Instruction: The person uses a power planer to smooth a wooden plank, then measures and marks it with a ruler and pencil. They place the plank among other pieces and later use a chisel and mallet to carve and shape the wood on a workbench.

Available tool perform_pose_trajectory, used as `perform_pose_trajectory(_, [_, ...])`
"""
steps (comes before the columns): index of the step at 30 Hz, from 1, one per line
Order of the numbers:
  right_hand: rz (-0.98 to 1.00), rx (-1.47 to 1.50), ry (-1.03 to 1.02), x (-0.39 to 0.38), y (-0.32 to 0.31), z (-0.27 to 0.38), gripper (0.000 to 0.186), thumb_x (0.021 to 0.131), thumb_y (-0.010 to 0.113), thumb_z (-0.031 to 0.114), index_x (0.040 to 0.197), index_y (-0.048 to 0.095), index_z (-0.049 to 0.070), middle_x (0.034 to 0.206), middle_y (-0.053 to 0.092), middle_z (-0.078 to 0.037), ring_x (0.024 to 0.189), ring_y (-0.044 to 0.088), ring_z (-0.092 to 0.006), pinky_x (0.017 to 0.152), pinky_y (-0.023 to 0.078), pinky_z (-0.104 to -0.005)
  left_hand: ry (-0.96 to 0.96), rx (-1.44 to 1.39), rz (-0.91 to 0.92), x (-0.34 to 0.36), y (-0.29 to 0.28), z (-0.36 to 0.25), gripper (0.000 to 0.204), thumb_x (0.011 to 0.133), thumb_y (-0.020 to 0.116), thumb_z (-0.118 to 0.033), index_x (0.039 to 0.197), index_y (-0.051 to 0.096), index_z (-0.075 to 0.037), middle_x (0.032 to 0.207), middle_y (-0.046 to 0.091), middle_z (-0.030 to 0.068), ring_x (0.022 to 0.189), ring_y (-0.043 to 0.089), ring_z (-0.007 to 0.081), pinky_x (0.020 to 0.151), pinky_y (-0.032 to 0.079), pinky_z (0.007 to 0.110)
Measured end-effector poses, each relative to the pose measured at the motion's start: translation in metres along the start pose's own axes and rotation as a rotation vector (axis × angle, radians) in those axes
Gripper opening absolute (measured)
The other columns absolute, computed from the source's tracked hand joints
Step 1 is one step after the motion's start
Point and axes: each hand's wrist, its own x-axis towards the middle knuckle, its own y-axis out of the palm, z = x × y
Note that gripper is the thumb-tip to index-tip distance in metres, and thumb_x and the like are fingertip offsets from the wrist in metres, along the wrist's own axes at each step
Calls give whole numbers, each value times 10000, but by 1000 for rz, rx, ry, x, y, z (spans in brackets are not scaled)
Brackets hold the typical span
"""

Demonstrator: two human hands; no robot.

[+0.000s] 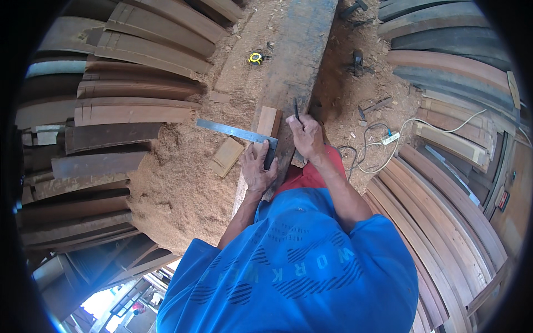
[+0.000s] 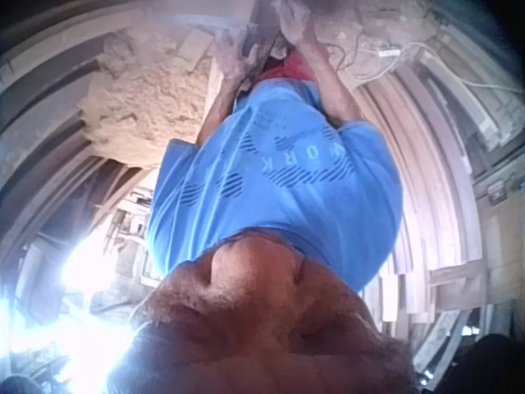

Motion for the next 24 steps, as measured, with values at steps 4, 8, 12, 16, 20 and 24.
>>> perform_pose_trajectory(4, [-57, -74, -134, 11, -20, 35, 315, 1023, 566, 274, 1006, 709, -6, 874, 706, -136, 804, 680, -223, 733, 521, -358, 8, 8, 8, 1, -2, -1, 757, 795, 761, -315, 1497, 478, -296, 1373, 456, 283, 1152, 488, 470, 986, 410, 553])
perform_pose_trajectory(8, [79, 64, -24, 11, -21, 46, 244, 994, 607, 208, 1057, 706, -6, 951, 724, -154, 898, 697, -244, 805, 533, -354, -14, 13, 45, 0, -2, -1, 765, 795, 761, -313, 1503, 471, -290, 1378, 454, 290, 1148, 488, 473, 982, 409, 552])
perform_pose_trajectory(12, [259, 103, -153, 10, -8, 44, 240, 969, 615, 152, 1100, 698, -31, 1002, 724, -170, 945, 696, -233, 862, 532, -334, -23, 13, 58, 2, -5, -2, 747, 788, 762, -315, 1485, 500, -268, 1378, 455, 290, 1155, 488, 466, 983, 410, 544])
perform_pose_trajectory(16, [419, 58, -109, 14, 15, 40, 304, 944, 608, 235, 1086, 713, -12, 968, 722, -213, 865, 709, -289, 801, 549, -369, -42, -3, 79, 3, -7, -4, 737, 766, 765, -307, 1463, 532, -254, 1383, 455, 275, 1173, 482, 453, 996, 408, 540])
perform_pose_trajectory(20, [525, -19, -128, 19, 25, 37, 275, 941, 591, 219, 1074, 716, 13, 920, 715, -207, 830, 695, -330, 771, 545, -404, -71, 2, 105, 6, -11, -7, 749, 743, 771, -291, 1456, 541, -254, 1377, 459, 258, 1192, 472, 439, 1012, 401, 535])
perform_pose_trajectory(24, [582, -260, -140, 21, 7, 45, 290, 946, 572, 232, 1071, 715, 12, 912, 712, -205, 846, 693, -359, 792, 543, -416, -76, -43, 75, 4, -9, -6, 729, 744, 773, -283, 1439, 557, -248, 1353, 470, 244, 1182, 473, 431, 1009, 402, 530])
